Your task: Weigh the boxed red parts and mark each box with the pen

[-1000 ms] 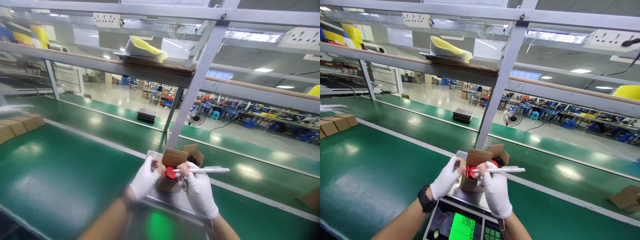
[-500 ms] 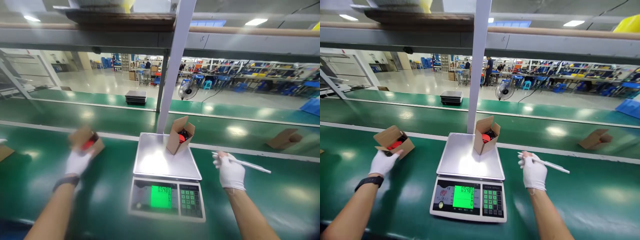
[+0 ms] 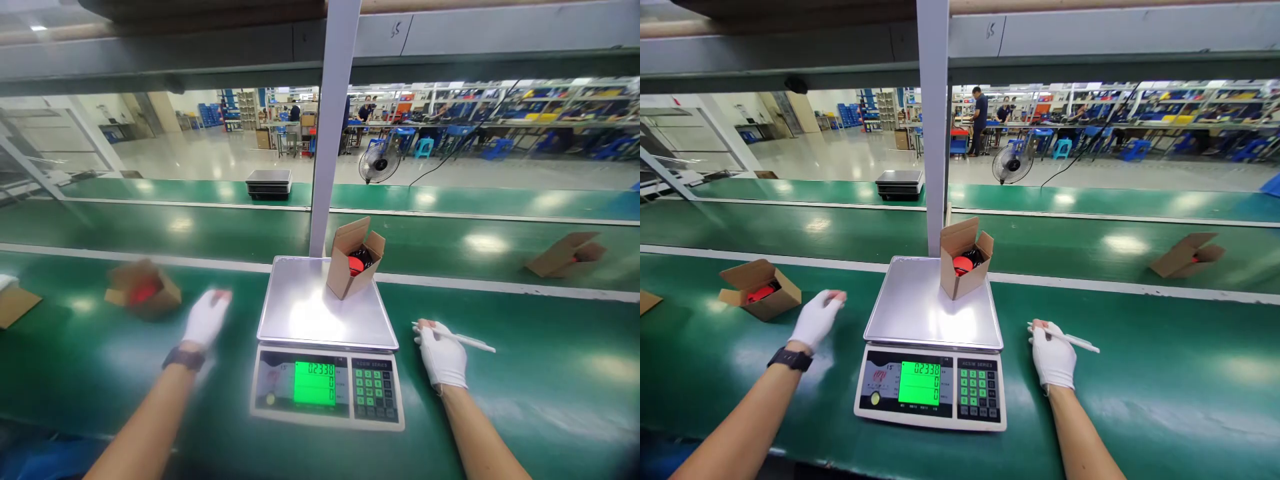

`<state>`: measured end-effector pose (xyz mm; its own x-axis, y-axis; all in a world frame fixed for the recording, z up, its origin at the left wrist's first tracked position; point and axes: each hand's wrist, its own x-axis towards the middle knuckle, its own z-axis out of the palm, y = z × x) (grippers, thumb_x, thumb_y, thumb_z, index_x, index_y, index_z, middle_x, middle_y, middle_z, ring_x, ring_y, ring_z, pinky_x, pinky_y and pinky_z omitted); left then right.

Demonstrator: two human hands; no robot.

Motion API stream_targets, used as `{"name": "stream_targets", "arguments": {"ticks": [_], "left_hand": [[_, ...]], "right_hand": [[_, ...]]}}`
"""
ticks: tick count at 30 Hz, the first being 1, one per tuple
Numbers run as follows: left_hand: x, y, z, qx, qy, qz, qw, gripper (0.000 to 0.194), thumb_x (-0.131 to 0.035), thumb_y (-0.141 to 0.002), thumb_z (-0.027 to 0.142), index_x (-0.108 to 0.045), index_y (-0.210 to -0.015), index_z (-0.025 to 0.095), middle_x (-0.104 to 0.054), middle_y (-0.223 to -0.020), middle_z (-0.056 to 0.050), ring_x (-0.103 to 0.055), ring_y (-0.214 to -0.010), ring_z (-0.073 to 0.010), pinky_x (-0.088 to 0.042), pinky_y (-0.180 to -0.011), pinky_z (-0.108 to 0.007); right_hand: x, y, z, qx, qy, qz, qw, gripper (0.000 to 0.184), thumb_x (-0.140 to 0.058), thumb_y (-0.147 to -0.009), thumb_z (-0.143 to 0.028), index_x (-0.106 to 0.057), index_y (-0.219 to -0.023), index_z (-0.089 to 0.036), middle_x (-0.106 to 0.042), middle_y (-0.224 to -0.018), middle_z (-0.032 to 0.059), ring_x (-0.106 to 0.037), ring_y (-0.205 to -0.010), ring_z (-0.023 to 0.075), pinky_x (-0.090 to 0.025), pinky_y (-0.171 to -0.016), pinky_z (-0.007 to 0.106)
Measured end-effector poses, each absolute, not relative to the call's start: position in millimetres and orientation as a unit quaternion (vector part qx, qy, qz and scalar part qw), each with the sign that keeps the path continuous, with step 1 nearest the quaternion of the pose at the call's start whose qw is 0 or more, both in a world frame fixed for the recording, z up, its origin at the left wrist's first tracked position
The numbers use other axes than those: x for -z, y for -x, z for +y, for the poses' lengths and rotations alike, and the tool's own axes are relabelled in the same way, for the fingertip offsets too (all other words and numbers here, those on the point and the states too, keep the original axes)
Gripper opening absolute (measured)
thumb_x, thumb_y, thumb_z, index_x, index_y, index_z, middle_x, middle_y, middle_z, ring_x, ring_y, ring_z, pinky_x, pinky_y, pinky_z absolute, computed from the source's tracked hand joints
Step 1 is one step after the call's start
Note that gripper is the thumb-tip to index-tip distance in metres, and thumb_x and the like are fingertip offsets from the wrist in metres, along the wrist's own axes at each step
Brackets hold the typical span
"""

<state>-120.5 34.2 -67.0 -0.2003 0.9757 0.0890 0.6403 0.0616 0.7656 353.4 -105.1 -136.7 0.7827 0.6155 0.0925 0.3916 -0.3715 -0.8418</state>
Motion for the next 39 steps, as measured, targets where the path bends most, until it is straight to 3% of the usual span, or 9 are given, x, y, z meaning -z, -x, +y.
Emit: {"name": "stream_targets", "arguments": {"ticks": [4,8,10,14,18,25,30,33,39], "left_hand": [[3,17,36,-0.401,-0.696,0.515,0.300,0.041,-0.053,-0.078,0.052,-0.059,-0.099,0.017,-0.064,-0.101,-0.008,-0.059,-0.093,-0.0216,-0.044,-0.086,-0.035],[-20,-72,24,-0.441,-0.708,0.416,0.362,0.090,-0.081,-0.051,0.042,-0.040,-0.127,0.016,-0.044,-0.131,-0.017,-0.049,-0.113,-0.0269,-0.039,-0.095,-0.036],[-19,-96,19,-0.423,-0.701,0.421,0.389,0.083,-0.081,-0.053,0.043,-0.043,-0.122,0.016,-0.050,-0.124,-0.017,-0.052,-0.108,-0.0264,-0.040,-0.092,-0.038],[-22,-80,13,-0.388,-0.702,0.423,0.421,0.056,-0.073,-0.063,0.041,-0.050,-0.108,0.016,-0.061,-0.100,-0.010,-0.058,-0.088,-0.0218,-0.046,-0.082,-0.037],[-32,-18,-6,-0.359,-0.710,0.352,0.492,0.056,-0.072,-0.065,0.027,-0.049,-0.115,0.018,-0.060,-0.110,-0.008,-0.059,-0.096,-0.0210,-0.047,-0.084,-0.034],[-42,17,-39,-0.360,-0.698,0.354,0.508,0.075,-0.078,-0.060,0.026,-0.042,-0.126,0.020,-0.057,-0.120,-0.009,-0.056,-0.105,-0.0232,-0.044,-0.090,-0.034],[-28,12,-39,-0.435,-0.673,0.504,0.323,0.034,-0.058,-0.077,0.051,-0.053,-0.081,0.018,-0.059,-0.071,-0.001,-0.055,-0.066,-0.0146,-0.044,-0.065,-0.027],[-15,10,-38,-0.454,-0.616,0.482,0.427,0.045,-0.033,-0.087,0.056,-0.046,-0.067,0.018,-0.051,-0.054,0.001,-0.047,-0.048,-0.0107,-0.038,-0.049,-0.023],[-3,7,-35,-0.466,-0.536,0.415,0.568,0.050,-0.033,-0.085,0.060,-0.047,-0.067,0.016,-0.050,-0.048,0.001,-0.045,-0.039,-0.0090,-0.035,-0.039,-0.019]], "right_hand": [[134,-351,-109,-0.120,0.818,-0.319,0.464,0.036,-0.049,-0.077,-0.050,-0.063,-0.083,-0.017,-0.067,-0.071,0.0063,-0.061,-0.062,0.0219,-0.045,-0.062,0.033],[132,-348,-111,-0.120,0.813,-0.319,0.473,0.038,-0.050,-0.074,-0.052,-0.063,-0.080,-0.016,-0.066,-0.067,0.0076,-0.061,-0.062,0.0234,-0.046,-0.060,0.034],[130,-348,-111,-0.125,0.806,-0.318,0.484,0.039,-0.051,-0.073,-0.052,-0.063,-0.079,-0.015,-0.066,-0.066,0.0084,-0.061,-0.060,0.0235,-0.046,-0.057,0.033],[115,-343,-115,-0.156,0.778,-0.320,0.517,0.044,-0.050,-0.075,-0.053,-0.061,-0.088,-0.013,-0.068,-0.074,0.0104,-0.061,-0.057,0.0210,-0.048,-0.048,0.030],[70,-303,-127,-0.152,0.718,-0.387,0.559,0.042,-0.051,-0.083,-0.051,-0.059,-0.104,-0.015,-0.068,-0.088,0.0093,-0.061,-0.058,0.0172,-0.048,-0.045,0.026],[-10,-187,-117,-0.036,0.505,-0.703,0.499,0.024,-0.052,-0.089,-0.027,-0.065,-0.108,-0.024,-0.067,-0.103,0.0041,-0.065,-0.089,0.0188,-0.053,-0.083,0.030],[-3,-168,-92,0.020,0.487,-0.716,0.499,0.025,-0.052,-0.089,-0.025,-0.064,-0.111,-0.020,-0.067,-0.104,0.0041,-0.065,-0.092,0.0188,-0.053,-0.086,0.030],[-1,-173,-92,0.022,0.505,-0.704,0.498,0.024,-0.053,-0.089,-0.028,-0.065,-0.109,-0.022,-0.068,-0.100,0.0029,-0.066,-0.088,0.0189,-0.054,-0.084,0.030],[-42,-168,-96,-0.060,0.522,-0.712,0.466,0.022,-0.052,-0.089,-0.035,-0.065,-0.104,-0.025,-0.068,-0.099,0.0000,-0.064,-0.087,0.0166,-0.052,-0.076,0.025]]}}
